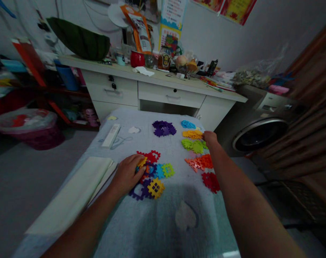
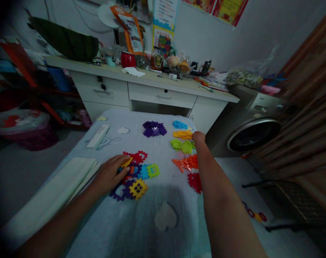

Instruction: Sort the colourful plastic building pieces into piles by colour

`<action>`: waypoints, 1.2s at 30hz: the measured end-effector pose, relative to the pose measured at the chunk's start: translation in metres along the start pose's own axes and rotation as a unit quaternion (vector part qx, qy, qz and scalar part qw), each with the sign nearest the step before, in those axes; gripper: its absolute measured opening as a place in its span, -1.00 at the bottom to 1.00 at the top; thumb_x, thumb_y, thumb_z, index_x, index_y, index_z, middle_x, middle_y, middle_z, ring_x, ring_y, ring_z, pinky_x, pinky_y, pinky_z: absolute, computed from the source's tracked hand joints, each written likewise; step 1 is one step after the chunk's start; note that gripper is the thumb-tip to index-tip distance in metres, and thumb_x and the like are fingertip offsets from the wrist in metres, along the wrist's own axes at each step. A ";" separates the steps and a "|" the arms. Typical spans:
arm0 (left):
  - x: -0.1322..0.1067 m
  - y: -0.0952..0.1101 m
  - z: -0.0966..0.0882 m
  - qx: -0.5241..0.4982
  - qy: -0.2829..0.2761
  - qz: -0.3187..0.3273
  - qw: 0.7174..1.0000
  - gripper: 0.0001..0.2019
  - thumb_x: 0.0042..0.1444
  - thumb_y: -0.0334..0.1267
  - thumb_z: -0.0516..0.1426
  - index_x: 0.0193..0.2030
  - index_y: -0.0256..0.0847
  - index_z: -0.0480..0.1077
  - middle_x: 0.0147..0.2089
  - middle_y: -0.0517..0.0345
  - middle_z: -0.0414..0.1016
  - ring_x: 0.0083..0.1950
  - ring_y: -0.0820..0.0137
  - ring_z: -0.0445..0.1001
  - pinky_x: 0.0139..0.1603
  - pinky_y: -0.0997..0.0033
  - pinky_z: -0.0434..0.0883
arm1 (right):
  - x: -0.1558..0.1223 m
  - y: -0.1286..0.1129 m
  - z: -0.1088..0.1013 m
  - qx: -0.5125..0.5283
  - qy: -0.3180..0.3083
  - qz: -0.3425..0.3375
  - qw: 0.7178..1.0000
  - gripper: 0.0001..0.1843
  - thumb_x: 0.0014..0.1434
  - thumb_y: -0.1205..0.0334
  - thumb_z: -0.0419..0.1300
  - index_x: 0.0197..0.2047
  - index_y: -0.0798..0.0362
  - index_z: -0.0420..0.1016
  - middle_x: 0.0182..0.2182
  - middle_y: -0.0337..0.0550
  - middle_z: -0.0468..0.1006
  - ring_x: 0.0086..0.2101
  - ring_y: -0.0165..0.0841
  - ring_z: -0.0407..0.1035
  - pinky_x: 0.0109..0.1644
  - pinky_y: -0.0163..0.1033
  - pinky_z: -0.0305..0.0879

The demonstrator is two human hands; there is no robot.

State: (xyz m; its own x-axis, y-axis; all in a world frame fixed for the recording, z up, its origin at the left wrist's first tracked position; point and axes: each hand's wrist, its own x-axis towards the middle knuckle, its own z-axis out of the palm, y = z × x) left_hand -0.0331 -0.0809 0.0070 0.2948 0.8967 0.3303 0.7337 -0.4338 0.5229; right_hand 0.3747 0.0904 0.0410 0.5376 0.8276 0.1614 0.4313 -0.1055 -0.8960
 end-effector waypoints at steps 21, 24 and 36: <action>0.000 0.006 -0.002 -0.006 0.015 0.003 1.000 -0.71 0.18 -0.20 0.06 0.02 -0.16 0.39 0.05 0.01 0.48 0.08 0.19 0.43 0.14 0.12 0.34 | -0.219 -0.068 0.026 -0.134 -0.410 -0.302 0.850 -0.70 0.10 0.25 0.25 -0.07 0.09 0.49 -0.10 -0.04 0.51 -0.08 -0.27 0.38 0.08 -0.11 0.27; 0.000 0.007 -0.003 -0.011 0.016 0.005 1.000 -0.71 0.18 -0.21 0.06 0.02 -0.18 0.38 0.04 0.00 0.48 0.07 0.19 0.43 0.14 0.12 0.35 | -0.228 -0.070 0.019 -0.207 -0.436 -0.336 0.809 -0.47 0.05 0.21 0.32 0.09 0.15 0.42 0.01 0.08 0.45 0.04 -0.17 0.31 0.19 -0.01 0.19; 0.000 0.006 -0.003 -0.007 0.017 0.006 1.000 -0.74 0.20 -0.20 0.06 0.01 -0.16 0.37 0.04 0.02 0.48 0.07 0.21 0.43 0.12 0.12 0.35 | -0.220 -0.055 0.009 -0.223 -0.445 -0.315 0.808 -0.42 0.01 0.28 0.31 0.13 0.16 0.39 0.01 0.05 0.43 0.01 -0.19 0.30 0.16 -0.08 0.21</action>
State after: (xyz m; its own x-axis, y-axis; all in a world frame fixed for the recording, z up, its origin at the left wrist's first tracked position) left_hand -0.0301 -0.0840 0.0124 0.2830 0.8876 0.3633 0.7218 -0.4466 0.5288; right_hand 0.2261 -0.0804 0.0512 -0.5386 0.8425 -0.0110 0.7415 0.4678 -0.4810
